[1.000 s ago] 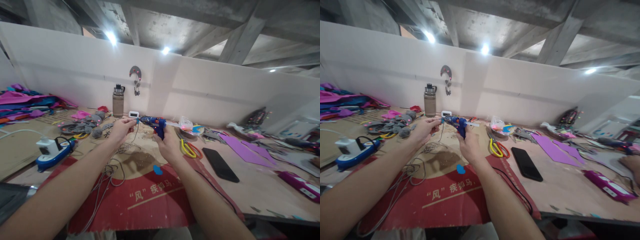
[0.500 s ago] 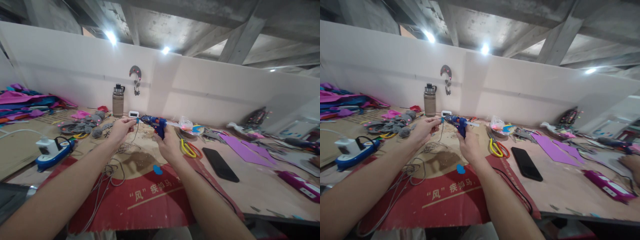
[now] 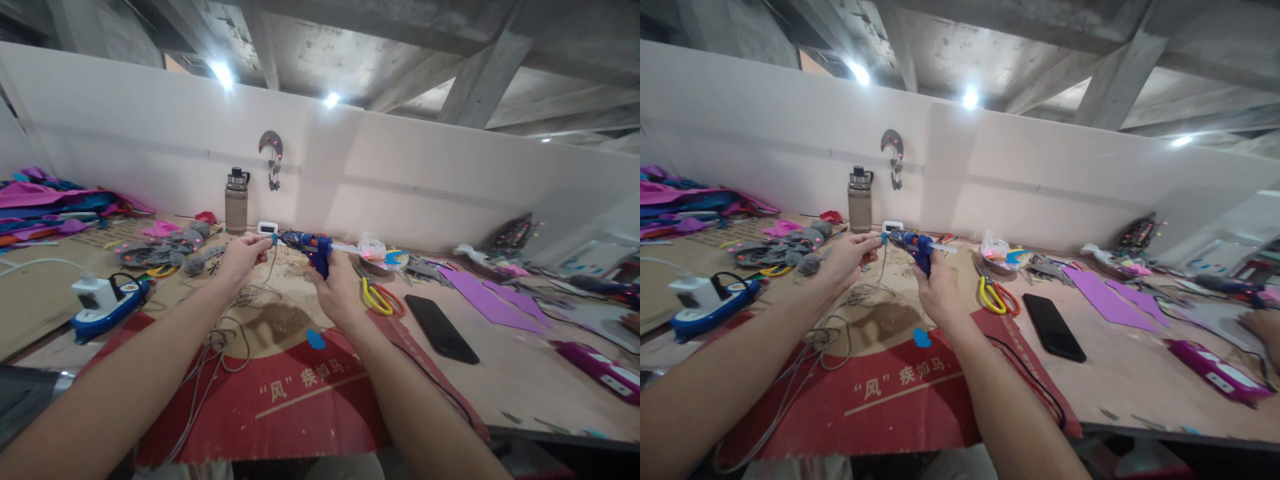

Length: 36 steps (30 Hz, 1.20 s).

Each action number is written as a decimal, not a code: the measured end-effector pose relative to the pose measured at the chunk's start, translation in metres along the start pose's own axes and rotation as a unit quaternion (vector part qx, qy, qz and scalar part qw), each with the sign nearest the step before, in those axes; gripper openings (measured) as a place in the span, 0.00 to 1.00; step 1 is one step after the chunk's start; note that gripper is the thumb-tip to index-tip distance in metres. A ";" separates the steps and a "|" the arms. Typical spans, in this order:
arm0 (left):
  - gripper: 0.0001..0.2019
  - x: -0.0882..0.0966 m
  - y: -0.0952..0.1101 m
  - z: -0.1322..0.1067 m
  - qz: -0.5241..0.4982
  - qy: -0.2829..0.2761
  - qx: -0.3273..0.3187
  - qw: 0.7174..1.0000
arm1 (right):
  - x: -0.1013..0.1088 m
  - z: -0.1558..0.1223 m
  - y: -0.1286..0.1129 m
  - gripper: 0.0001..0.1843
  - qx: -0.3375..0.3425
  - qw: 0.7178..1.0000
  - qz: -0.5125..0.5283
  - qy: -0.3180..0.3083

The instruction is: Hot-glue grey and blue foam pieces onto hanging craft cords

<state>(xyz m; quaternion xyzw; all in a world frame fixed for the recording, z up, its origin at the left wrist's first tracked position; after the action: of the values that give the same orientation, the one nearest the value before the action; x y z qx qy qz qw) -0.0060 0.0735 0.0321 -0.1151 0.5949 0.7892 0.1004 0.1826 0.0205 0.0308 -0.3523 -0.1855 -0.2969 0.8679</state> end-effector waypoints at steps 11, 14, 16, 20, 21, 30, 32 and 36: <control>0.10 -0.001 0.004 -0.003 0.007 0.014 -0.006 1.000 | -0.001 0.000 -0.002 0.19 0.003 1.000 -0.001 0.001; 0.10 -0.001 0.006 -0.003 0.006 0.014 -0.013 1.000 | -0.001 0.000 -0.003 0.19 0.001 1.000 0.003 -0.008; 0.10 -0.001 0.006 -0.003 0.005 0.013 -0.015 1.000 | 0.000 0.000 -0.005 0.19 -0.001 1.000 -0.007 -0.007; 0.11 0.000 0.005 -0.002 0.007 0.011 -0.012 1.000 | 0.002 -0.001 -0.008 0.19 -0.003 1.000 -0.004 -0.007; 0.12 0.000 0.005 -0.002 0.008 0.009 -0.011 1.000 | 0.002 -0.001 -0.008 0.19 -0.004 1.000 -0.001 -0.008; 0.07 -0.003 0.003 -0.003 0.034 0.002 -0.006 0.999 | 0.000 -0.001 -0.004 0.18 -0.002 1.000 -0.016 0.000; 0.07 -0.003 0.003 -0.003 0.040 0.003 -0.010 0.999 | 0.001 -0.001 -0.004 0.18 -0.001 1.000 -0.016 0.004; 0.07 -0.004 0.003 -0.003 0.048 0.000 -0.016 0.999 | 0.003 0.000 -0.006 0.17 -0.003 1.000 -0.022 0.013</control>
<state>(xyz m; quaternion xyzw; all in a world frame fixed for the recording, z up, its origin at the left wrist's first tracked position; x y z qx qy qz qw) -0.0033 0.0694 0.0352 -0.0884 0.5869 0.8026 0.0603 0.1811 0.0155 0.0354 -0.3466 -0.1810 -0.3210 0.8626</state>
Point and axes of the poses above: each hand's wrist, its own z-axis towards the middle knuckle, its own x-axis out of the back of the hand, y = z × x, the point moved 4 cm from there along z, towards the middle knuckle, and after that the axes turned 2 degrees about -y, right-handed, at the moved point
